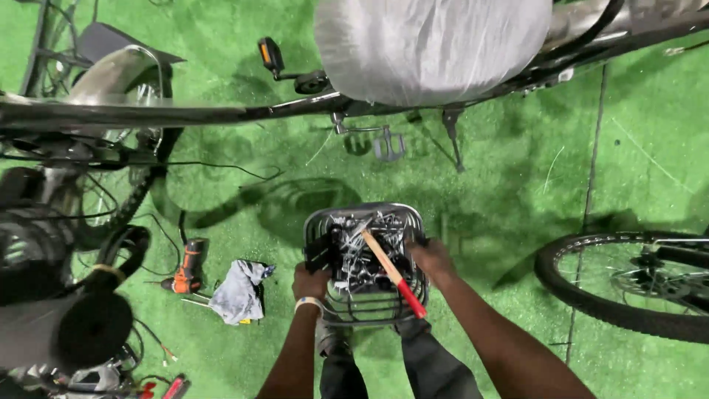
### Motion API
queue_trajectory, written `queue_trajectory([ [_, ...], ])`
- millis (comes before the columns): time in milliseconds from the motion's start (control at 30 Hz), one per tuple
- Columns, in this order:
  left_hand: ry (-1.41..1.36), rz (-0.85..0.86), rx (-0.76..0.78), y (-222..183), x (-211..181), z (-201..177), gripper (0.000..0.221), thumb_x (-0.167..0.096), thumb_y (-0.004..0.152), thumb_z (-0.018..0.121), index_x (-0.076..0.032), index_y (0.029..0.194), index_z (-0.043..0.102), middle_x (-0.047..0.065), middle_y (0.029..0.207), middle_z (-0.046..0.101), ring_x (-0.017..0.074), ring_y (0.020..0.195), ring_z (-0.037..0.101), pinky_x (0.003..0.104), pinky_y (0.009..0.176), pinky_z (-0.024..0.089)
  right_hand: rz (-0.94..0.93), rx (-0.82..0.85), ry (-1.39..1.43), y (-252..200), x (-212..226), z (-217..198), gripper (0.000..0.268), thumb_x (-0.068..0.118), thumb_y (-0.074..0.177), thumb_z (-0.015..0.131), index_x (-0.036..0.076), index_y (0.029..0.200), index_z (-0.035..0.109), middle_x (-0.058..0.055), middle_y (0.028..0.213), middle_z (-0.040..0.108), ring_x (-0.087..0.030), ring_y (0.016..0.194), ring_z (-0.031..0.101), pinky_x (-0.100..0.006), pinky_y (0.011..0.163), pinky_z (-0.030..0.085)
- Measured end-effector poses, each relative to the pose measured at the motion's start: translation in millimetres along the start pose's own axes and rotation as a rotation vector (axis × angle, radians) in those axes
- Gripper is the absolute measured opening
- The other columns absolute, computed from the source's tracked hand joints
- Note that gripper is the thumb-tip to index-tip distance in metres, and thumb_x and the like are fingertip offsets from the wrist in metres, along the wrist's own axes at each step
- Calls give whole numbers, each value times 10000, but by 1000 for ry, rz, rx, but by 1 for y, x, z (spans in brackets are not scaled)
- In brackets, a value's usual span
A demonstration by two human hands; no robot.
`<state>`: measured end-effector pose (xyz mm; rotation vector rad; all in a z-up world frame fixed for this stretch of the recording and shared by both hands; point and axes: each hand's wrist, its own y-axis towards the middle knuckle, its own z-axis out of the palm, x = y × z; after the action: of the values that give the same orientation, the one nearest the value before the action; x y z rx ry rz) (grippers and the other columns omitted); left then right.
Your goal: Securing the battery compartment and adjusting the seat on an electric bicycle using a screwdriver.
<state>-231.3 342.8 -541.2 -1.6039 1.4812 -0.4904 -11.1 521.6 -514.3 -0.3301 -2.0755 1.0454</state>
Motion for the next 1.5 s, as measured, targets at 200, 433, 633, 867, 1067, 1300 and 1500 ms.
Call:
queue_trajectory([
  [200,-4,61,94,18,-44,3,649,-328,659,615,-144,1271,502,192,1127,665,393,1148,587,499,1038,433,-5,-49,-138,57,13,22,545,536,657,729,20,605,563,-171,578,554,-312,561,606,-424,535,441],
  [433,0,142,118,73,-47,16,644,-334,650,643,-104,1246,560,195,1106,677,410,1111,605,511,1015,450,-38,-29,-157,114,1,56,614,586,678,741,2,865,725,-223,856,704,-378,914,682,-455,768,517],
  [633,-178,146,249,47,-39,10,1153,-513,641,772,-44,1519,190,244,1458,401,402,1346,392,530,1136,323,41,55,50,115,-30,86,774,534,706,788,75,1289,568,-215,1209,619,-368,1188,564,-455,993,456],
  [867,-196,247,248,-65,-7,16,586,-235,840,621,-161,1382,411,96,1286,639,296,1136,641,456,941,540,122,231,67,-52,2,91,531,459,797,636,132,1215,619,-91,1319,539,-213,906,700,-308,751,582],
  [1067,-292,354,152,-112,37,19,355,-139,855,579,-133,1208,616,84,1162,715,249,1061,688,368,810,648,71,169,-40,-130,-12,105,356,387,902,498,196,1152,665,-48,1096,725,-209,954,671,-309,773,515],
  [1300,-282,504,173,-139,49,-29,311,-100,837,635,-154,1142,663,56,1054,778,212,1001,723,357,879,563,15,80,458,-176,-1,93,294,179,843,663,-3,1071,700,-193,955,741,-269,853,731,-352,694,626],
  [1500,-350,592,249,-169,37,-97,243,-65,799,564,-131,985,705,87,828,787,177,800,788,286,728,608,132,19,347,-257,68,65,339,318,868,606,137,1149,663,-72,1061,788,-234,868,739,-351,728,553],
])
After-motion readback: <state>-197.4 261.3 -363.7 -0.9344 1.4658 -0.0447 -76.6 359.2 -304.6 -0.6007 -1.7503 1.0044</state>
